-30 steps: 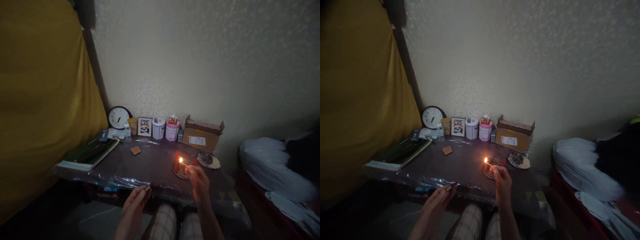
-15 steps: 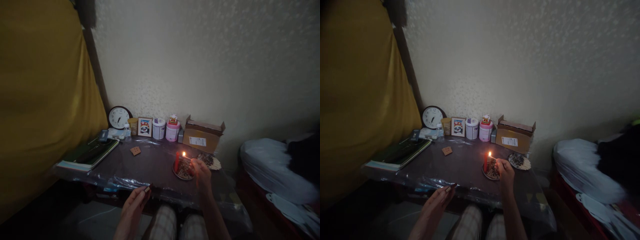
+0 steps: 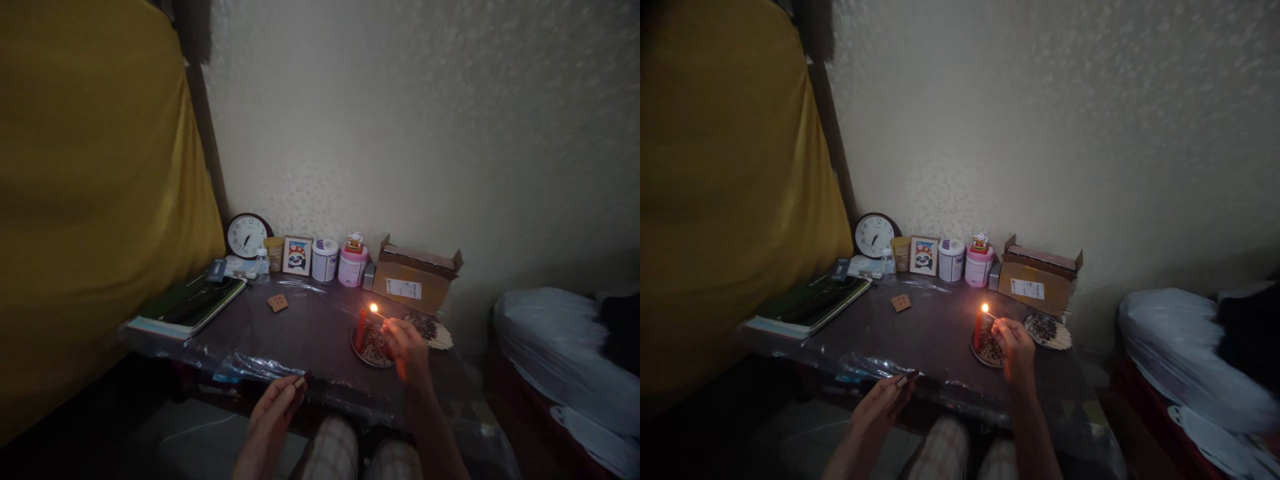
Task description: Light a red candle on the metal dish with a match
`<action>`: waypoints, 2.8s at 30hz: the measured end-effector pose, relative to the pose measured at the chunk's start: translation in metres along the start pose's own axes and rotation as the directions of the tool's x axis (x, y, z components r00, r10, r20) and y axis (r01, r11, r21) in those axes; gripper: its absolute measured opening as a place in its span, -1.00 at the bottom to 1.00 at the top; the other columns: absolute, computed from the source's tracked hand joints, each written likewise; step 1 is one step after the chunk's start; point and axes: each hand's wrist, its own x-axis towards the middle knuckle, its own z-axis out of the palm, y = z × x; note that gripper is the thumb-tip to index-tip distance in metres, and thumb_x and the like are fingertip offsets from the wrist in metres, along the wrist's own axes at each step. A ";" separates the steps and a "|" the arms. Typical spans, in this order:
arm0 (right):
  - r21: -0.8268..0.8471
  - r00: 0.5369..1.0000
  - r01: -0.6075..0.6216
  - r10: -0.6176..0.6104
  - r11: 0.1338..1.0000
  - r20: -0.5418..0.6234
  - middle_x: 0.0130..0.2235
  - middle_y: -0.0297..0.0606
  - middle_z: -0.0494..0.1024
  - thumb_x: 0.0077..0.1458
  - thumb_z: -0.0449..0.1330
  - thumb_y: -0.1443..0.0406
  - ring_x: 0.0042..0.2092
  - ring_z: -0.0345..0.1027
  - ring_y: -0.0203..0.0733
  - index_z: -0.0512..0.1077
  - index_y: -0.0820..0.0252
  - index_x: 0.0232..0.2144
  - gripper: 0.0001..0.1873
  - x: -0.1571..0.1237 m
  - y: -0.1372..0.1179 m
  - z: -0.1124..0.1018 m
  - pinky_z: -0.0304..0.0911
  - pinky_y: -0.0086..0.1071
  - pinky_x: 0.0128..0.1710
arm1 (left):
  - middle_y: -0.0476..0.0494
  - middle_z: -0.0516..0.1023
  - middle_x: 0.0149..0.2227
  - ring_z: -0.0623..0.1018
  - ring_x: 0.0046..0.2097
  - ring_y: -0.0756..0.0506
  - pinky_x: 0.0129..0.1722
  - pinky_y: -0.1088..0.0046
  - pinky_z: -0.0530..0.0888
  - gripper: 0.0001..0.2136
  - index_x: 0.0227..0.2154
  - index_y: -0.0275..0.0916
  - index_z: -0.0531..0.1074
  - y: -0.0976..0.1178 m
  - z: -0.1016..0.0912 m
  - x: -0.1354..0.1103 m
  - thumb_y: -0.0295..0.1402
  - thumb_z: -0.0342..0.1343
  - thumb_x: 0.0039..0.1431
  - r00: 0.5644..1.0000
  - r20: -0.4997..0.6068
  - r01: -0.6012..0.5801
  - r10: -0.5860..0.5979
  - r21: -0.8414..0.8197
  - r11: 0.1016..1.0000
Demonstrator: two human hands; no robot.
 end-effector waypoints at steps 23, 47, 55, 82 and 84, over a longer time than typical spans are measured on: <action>-0.312 0.999 0.038 -0.042 0.949 -0.005 -0.49 -0.29 0.53 -0.18 0.26 0.12 -0.48 0.39 -0.20 0.49 0.21 -0.48 -0.74 0.018 0.018 0.001 0.30 -0.37 -0.47 | -0.24 0.62 -0.24 0.54 -0.12 -0.20 0.04 0.24 0.35 -0.74 -0.37 -0.28 0.57 0.002 0.000 0.006 -0.26 0.30 -0.15 0.999 -0.026 0.030 -0.029 0.022 0.999; -0.436 0.993 0.121 -0.109 0.892 0.052 -0.50 -0.27 0.53 -0.15 0.22 0.11 -0.46 0.38 -0.16 0.48 0.20 -0.50 -0.74 0.029 0.028 0.001 0.28 -0.35 -0.44 | -0.21 0.62 -0.27 0.54 -0.14 -0.17 -0.01 0.31 0.37 -0.74 -0.38 -0.27 0.58 0.002 0.002 0.009 -0.24 0.30 -0.16 0.998 -0.037 0.060 -0.058 0.044 0.997; -0.435 0.993 0.118 -0.105 0.893 0.054 -0.49 -0.27 0.53 -0.16 0.21 0.10 -0.45 0.39 -0.16 0.48 0.19 -0.50 -0.73 0.030 0.028 0.001 0.29 -0.34 -0.43 | -0.21 0.62 -0.26 0.54 -0.12 -0.20 0.05 0.22 0.34 -0.75 -0.37 -0.26 0.57 0.000 -0.001 0.010 -0.26 0.30 -0.15 0.998 -0.037 0.050 -0.048 0.038 0.998; -0.409 0.993 0.116 -0.109 0.905 0.040 -0.54 -0.30 0.50 -0.18 0.23 0.11 -0.48 0.38 -0.15 0.46 0.17 -0.53 -0.76 0.025 0.010 0.008 0.26 -0.34 -0.47 | -0.19 0.62 -0.28 0.53 -0.14 -0.18 0.07 0.21 0.32 -0.76 -0.40 -0.27 0.57 0.002 0.001 0.009 -0.25 0.30 -0.15 0.997 -0.041 0.059 -0.058 0.025 0.998; -0.382 0.993 0.116 -0.107 0.917 0.042 -0.52 -0.30 0.50 -0.16 0.22 0.11 -0.46 0.37 -0.17 0.45 0.18 -0.52 -0.76 0.022 -0.001 0.010 0.27 -0.34 -0.45 | -0.21 0.62 -0.29 0.54 -0.15 -0.19 0.05 0.20 0.33 -0.75 -0.40 -0.27 0.58 0.002 0.001 0.010 -0.24 0.31 -0.17 0.998 -0.046 0.054 -0.053 0.032 0.998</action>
